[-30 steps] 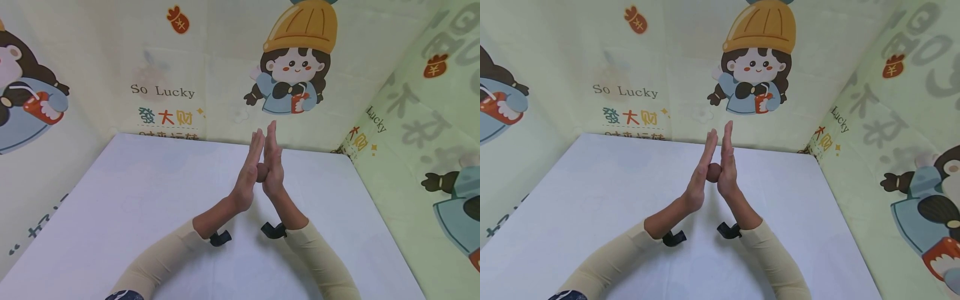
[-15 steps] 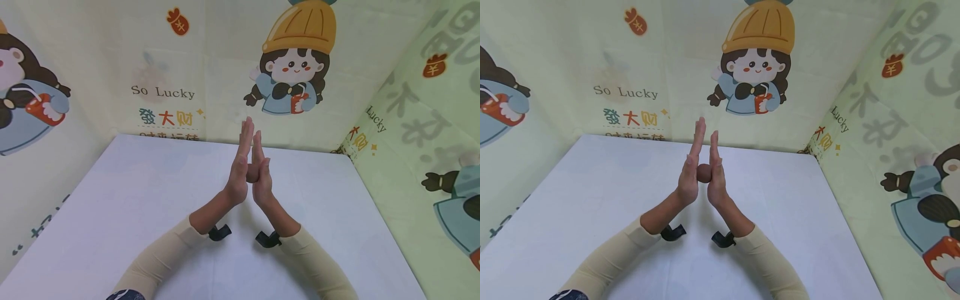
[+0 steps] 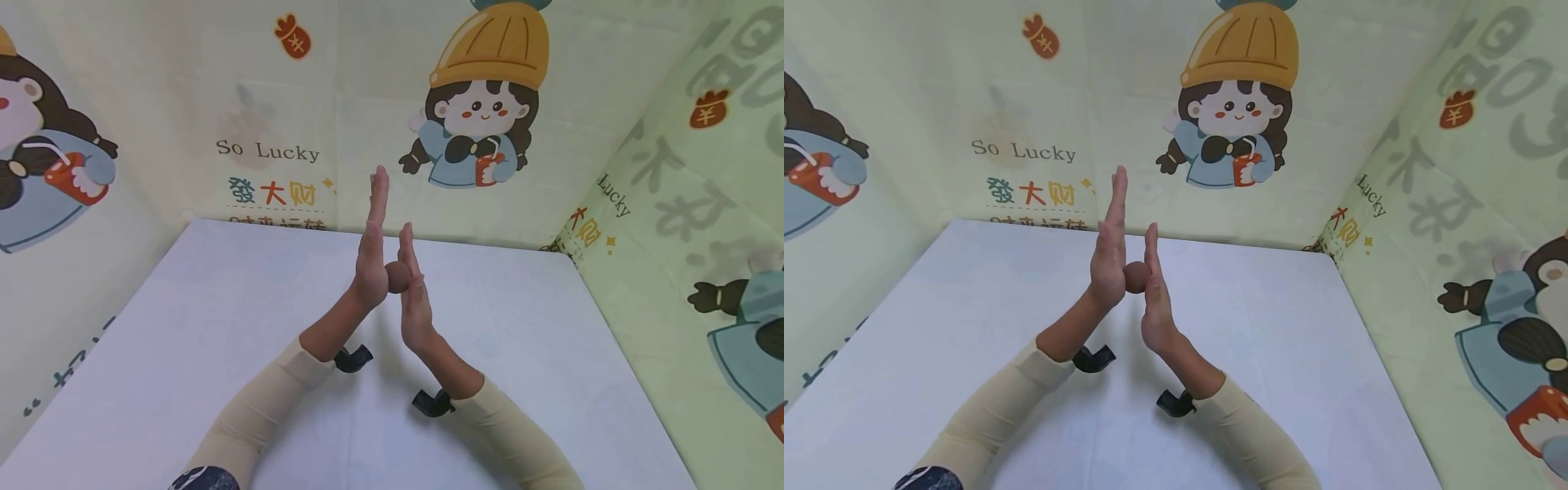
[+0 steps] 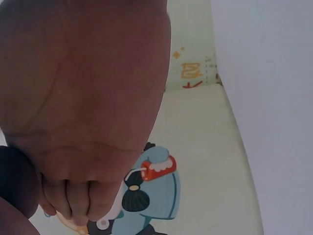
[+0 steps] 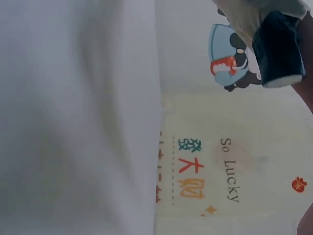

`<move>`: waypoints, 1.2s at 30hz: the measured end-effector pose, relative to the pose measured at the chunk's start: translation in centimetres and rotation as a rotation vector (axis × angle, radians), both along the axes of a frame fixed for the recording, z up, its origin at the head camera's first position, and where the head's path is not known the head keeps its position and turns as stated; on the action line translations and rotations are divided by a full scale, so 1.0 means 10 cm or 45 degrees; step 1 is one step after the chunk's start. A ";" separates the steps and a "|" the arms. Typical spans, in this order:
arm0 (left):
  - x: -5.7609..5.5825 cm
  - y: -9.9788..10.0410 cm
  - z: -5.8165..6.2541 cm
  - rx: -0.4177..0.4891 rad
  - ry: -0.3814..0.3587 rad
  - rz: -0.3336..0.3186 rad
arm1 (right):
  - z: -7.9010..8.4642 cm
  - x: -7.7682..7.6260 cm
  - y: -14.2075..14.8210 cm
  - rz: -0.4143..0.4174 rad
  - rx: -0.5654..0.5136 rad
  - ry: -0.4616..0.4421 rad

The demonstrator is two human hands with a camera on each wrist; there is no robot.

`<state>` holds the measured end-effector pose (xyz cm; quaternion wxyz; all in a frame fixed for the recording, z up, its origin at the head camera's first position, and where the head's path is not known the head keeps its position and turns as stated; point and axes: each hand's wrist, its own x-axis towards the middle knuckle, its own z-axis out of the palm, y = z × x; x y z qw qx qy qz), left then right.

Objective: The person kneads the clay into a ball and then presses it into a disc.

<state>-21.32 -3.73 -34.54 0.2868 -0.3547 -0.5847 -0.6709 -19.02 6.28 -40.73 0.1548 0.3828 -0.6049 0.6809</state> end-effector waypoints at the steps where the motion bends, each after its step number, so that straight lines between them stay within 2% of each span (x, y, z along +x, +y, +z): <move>1: -0.02 -0.01 -0.01 0.005 0.000 0.008 | -0.01 0.01 0.00 -0.005 0.008 0.010; 5: -0.09 -0.03 -0.04 0.018 -0.012 0.028 | -0.05 0.04 -0.02 -0.026 0.032 0.061; 10: -0.20 -0.06 -0.15 0.009 -0.054 0.048 | -0.04 0.06 -0.02 -0.050 0.061 0.107; 16: -0.32 -0.09 -0.34 -0.085 -0.086 0.047 | 0.02 0.07 -0.01 -0.050 0.078 0.095; 19: -0.35 -0.07 -0.42 -0.139 -0.095 0.014 | 0.07 0.06 0.01 -0.045 0.072 0.072; 26: -0.33 0.02 -0.55 -0.252 -0.040 -0.095 | 0.23 0.00 0.09 -0.103 0.045 0.101; 32: -0.28 0.13 -0.64 -0.299 -0.037 -0.138 | 0.36 -0.07 0.16 -0.212 0.043 0.149; 36: -0.21 0.18 -0.69 -0.335 -0.045 -0.136 | 0.42 -0.11 0.22 -0.257 0.025 0.173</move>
